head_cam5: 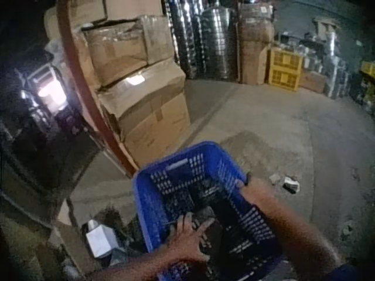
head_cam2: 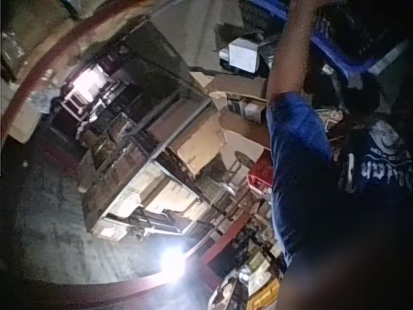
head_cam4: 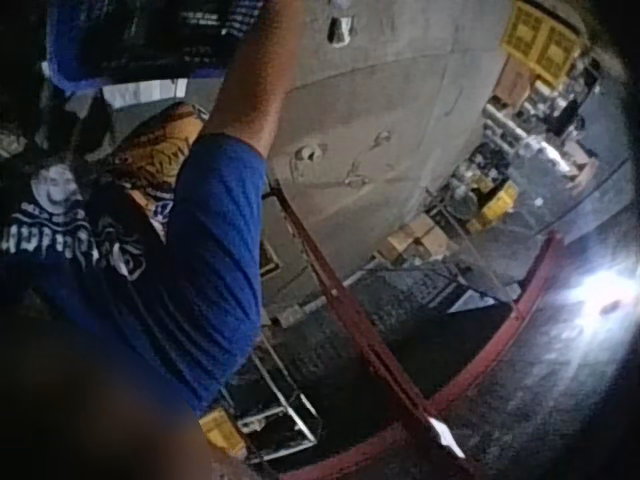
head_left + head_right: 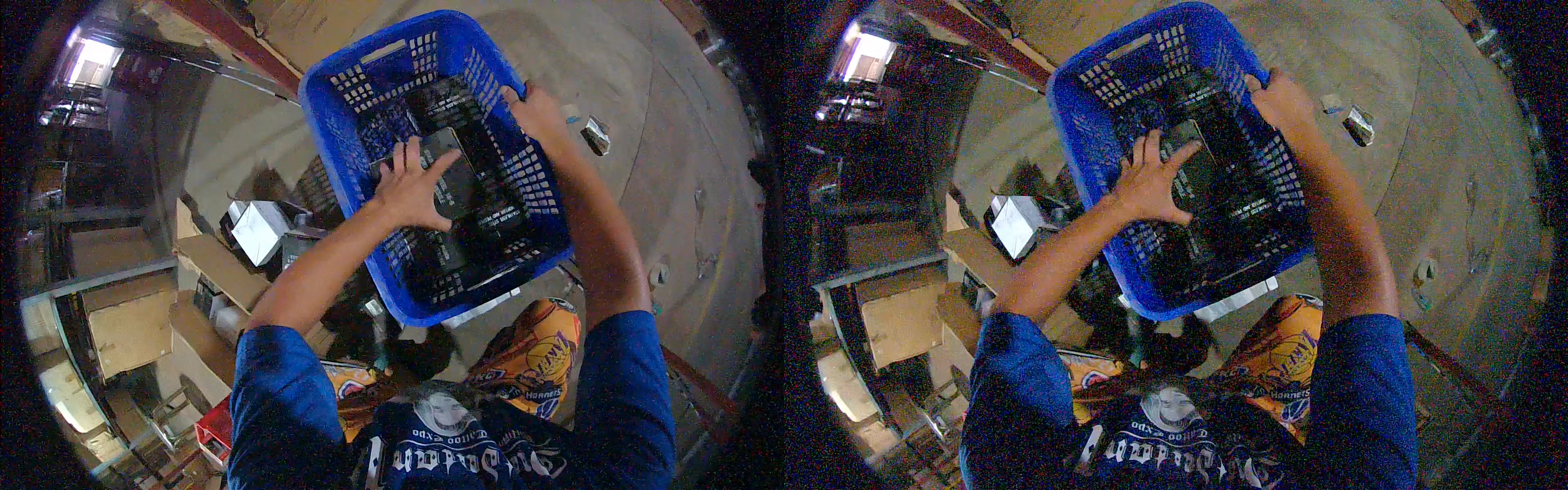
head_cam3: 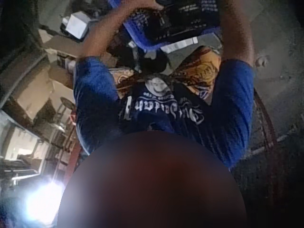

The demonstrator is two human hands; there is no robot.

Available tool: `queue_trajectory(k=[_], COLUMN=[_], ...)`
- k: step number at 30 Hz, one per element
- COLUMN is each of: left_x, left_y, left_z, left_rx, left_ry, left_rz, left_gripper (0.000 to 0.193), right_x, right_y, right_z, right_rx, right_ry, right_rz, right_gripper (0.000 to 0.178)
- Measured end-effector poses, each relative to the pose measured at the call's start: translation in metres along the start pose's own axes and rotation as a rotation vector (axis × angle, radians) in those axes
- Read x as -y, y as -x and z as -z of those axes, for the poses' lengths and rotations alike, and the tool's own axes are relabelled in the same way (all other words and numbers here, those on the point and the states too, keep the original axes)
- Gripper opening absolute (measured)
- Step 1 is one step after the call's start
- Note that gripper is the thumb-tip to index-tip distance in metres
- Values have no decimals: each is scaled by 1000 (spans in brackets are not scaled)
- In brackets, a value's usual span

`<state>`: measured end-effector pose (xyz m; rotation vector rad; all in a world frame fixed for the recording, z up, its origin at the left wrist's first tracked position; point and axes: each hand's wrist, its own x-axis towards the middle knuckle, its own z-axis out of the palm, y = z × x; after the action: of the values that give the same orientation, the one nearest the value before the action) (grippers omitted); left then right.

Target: The person repeatedly picks small black and white product boxes from a large cardboard carton and places them into a blue plastic basket. The person arranges the boxes inside the basket as they fill it.

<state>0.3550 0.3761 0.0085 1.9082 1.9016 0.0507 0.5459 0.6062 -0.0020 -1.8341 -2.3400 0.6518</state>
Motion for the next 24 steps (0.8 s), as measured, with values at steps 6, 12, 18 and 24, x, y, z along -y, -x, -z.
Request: queue_trajectory(k=[6,12,18,24], left_x=[55,95,111,114], left_y=[-35,-79,-90,-90], left_z=[50,81,47,40], left_rx=[-69,-117,8,-26], left_ry=[-136,-374,-470,-449], left_rz=[66,41,-18,-64], left_gripper=[131,131,133,130], right_x=[-1,-3,-7,-7], right_y=[-1,-4,-2,-7], right_z=[-2,-3,1,0], right_rx=[-4,18,-31,9], right_ry=[-21,-98,-19,-8], right_rz=[-19,-6,65,63], right_gripper=[75,73,66,76])
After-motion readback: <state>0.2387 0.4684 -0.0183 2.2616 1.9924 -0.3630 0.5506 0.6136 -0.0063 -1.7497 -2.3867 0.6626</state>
